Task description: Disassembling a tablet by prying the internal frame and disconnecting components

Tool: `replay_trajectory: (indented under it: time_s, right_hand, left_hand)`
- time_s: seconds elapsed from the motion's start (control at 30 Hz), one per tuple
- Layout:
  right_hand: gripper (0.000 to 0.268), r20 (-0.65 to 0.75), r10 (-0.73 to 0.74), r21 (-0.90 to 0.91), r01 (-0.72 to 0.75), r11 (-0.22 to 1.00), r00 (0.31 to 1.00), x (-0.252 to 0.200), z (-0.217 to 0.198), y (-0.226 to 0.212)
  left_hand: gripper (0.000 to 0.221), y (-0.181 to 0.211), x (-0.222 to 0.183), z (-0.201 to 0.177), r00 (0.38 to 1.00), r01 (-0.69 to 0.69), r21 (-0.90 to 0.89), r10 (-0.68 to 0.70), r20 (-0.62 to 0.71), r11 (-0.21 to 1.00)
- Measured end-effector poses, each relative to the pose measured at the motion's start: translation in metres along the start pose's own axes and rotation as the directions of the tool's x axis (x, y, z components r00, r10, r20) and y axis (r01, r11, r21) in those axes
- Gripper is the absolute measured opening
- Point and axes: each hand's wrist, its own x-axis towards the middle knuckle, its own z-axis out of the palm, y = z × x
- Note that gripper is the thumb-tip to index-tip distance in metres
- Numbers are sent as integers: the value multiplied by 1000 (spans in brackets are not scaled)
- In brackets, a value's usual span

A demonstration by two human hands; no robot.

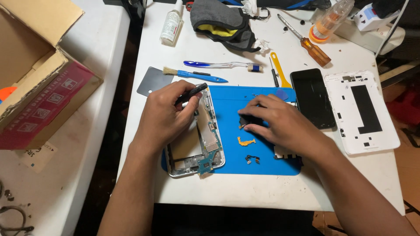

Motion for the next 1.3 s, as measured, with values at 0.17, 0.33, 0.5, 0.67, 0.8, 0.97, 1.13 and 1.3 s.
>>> replay_trajectory:
  time_s: [0.17, 0.33, 0.5, 0.67, 0.8, 0.97, 1.13, 1.3]
  right_hand:
    - [26, -22, -12, -6, 12, 1000, 1000, -1, 13, 10]
    - [26, -44, 24, 62, -22, 998, 999, -1, 13, 10]
    - [16, -32, -32, 96, 35, 995, 999, -1, 17, 10]
    - [10, -9, 20, 226, -17, 974, 1000, -2, 14, 20]
    - [6, 17, 248, 330, -240, 913, 968, -8, -21, 27]
    - [12, 138, 548, 263, -564, 783, 825, -14, -55, 35]
    - [17, 189, 689, 171, -714, 679, 700, -14, -56, 41]
    - [28, -132, 218, 64, -211, 975, 967, -26, -40, 67]
  left_hand:
    - [12, -1, 0, 0, 1000, -3, 0, 3, 2, 1000]
    - [12, 0, 1, -1, 1000, 3, -1, -3, 10, 1000]
    - [11, -3, 2, 0, 1000, -1, 12, 1, 6, 1000]
    - [11, 0, 3, 2, 1000, 3, 7, -3, 7, 1000]
    - [12, 2, 2, 2, 999, 35, 10, -35, 13, 999]
    - [12, -4, 2, 2, 998, -39, 45, 38, 43, 998]
    - [14, -8, 1, 2, 993, -114, 80, 110, 50, 990]
    - [13, -6, -1, 1, 996, -93, 82, 91, 26, 992]
